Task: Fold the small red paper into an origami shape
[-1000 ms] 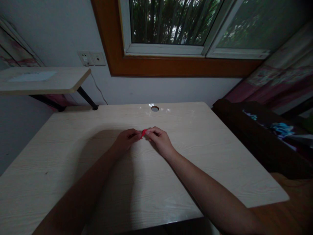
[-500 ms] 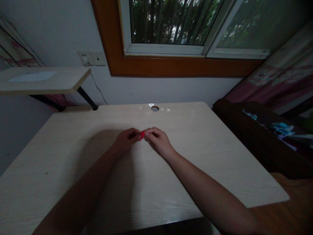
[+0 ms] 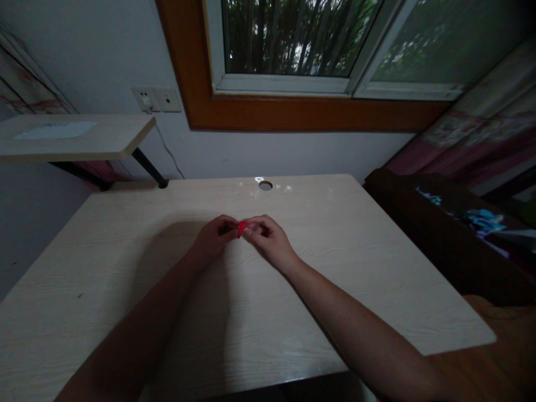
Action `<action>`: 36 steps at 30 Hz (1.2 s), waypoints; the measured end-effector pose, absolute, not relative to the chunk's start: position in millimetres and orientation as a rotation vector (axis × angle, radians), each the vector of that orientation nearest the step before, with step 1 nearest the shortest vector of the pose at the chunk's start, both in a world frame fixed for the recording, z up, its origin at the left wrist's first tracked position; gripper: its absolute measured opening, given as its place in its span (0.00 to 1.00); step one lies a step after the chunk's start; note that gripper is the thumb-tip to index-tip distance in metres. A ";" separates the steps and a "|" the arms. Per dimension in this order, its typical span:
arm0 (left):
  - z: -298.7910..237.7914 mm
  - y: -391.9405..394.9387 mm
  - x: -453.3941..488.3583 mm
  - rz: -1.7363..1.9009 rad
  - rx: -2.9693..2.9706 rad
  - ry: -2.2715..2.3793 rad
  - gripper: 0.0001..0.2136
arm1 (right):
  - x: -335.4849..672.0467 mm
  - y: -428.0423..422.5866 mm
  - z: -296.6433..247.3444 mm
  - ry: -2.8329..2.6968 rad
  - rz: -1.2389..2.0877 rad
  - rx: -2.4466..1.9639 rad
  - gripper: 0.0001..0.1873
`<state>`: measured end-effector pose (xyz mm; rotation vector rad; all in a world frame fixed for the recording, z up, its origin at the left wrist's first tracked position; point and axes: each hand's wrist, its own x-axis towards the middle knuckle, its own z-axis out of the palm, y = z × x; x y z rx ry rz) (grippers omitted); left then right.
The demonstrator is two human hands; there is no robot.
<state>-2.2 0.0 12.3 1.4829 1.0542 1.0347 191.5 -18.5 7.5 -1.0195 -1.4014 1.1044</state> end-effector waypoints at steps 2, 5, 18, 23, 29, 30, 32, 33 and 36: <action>11.6 0.4 -1.9 1.033 1.469 1.039 0.14 | 190.7 -17.9 5.2 -1.359 1.178 -0.995 0.14; 9.5 1.3 -2.0 1.028 1.466 1.009 0.14 | 189.9 -16.9 4.0 -1.315 1.236 -0.943 0.15; 1.0 0.6 -3.1 1.005 1.526 0.949 0.14 | 189.6 -17.5 12.9 -1.178 1.334 -0.949 0.15; 3.5 -0.6 -4.0 1.008 1.559 0.995 0.13 | 190.2 -16.4 12.0 -1.196 1.296 -0.936 0.14; 9.4 -3.0 -5.1 0.894 1.631 1.031 0.11 | 193.0 -16.1 10.8 -1.286 1.149 -0.940 0.11; 10.4 -3.3 -5.0 0.887 1.646 1.028 0.11 | 193.2 -16.0 10.7 -1.289 1.145 -0.943 0.11; 12.4 -3.7 -4.9 0.882 1.675 1.014 0.11 | 193.3 -15.9 10.8 -1.286 1.153 -0.935 0.10; 13.3 -3.8 -4.8 0.885 1.688 1.005 0.11 | 193.2 -15.9 11.1 -1.284 1.161 -0.930 0.10; 15.4 -4.4 -5.0 0.891 1.725 0.986 0.11 | 192.9 -15.9 12.2 -1.282 1.177 -0.928 0.10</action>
